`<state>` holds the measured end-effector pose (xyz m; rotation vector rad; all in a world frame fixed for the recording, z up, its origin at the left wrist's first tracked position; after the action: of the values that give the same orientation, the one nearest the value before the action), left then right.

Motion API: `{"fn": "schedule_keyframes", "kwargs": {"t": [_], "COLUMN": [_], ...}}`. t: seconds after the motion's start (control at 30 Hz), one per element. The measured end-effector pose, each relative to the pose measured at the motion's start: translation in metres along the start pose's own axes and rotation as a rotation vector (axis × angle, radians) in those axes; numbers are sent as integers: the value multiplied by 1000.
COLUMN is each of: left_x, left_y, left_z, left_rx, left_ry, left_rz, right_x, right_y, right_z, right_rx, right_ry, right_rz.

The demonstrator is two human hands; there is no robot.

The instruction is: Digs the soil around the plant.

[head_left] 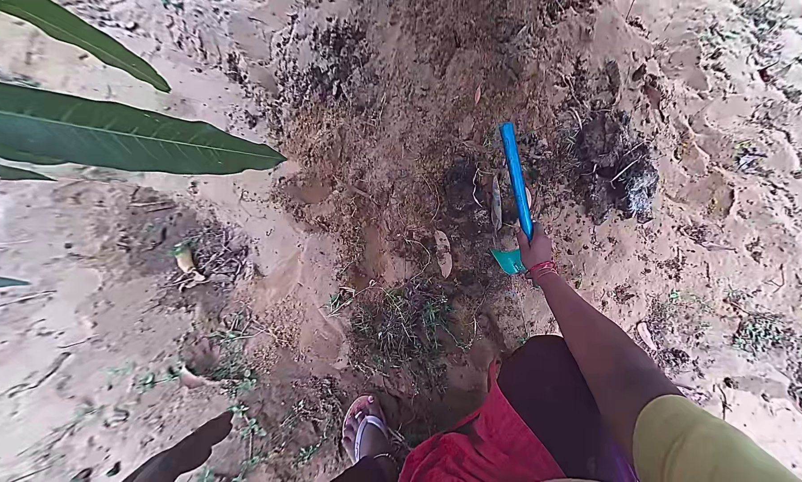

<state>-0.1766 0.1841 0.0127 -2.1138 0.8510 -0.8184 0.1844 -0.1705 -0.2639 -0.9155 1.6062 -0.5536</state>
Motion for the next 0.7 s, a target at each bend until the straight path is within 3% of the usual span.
{"fn": "schedule_keyframes", "kwargs": {"t": [0.2, 0.33, 0.57, 0.7], "left_x": [-3, 38, 44, 44], "left_y": [4, 3, 13, 18], "left_z": [10, 17, 32, 44], "left_rx": [-36, -142, -176, -387], "left_ry": [2, 24, 90, -33], "left_rz": [106, 147, 226, 356], "right_x": [-23, -9, -31, -71], "right_y": [-1, 14, -33, -79], "right_z": [-14, -6, -1, 38], "right_rx": [191, 192, 306, 295], "right_ry": [118, 109, -13, -2], "right_rz": [180, 170, 210, 234]}}
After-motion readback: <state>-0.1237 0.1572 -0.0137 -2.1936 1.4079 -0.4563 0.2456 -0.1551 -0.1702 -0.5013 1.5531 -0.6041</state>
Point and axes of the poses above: each hand's wrist, its own z-axis towards the middle knuckle, its own y-axis out of the palm, x = y × z, the point moved 1 cm from there along z, towards the middle knuckle, and after that the axes turned 7 degrees about -y, right-handed, at the moved point
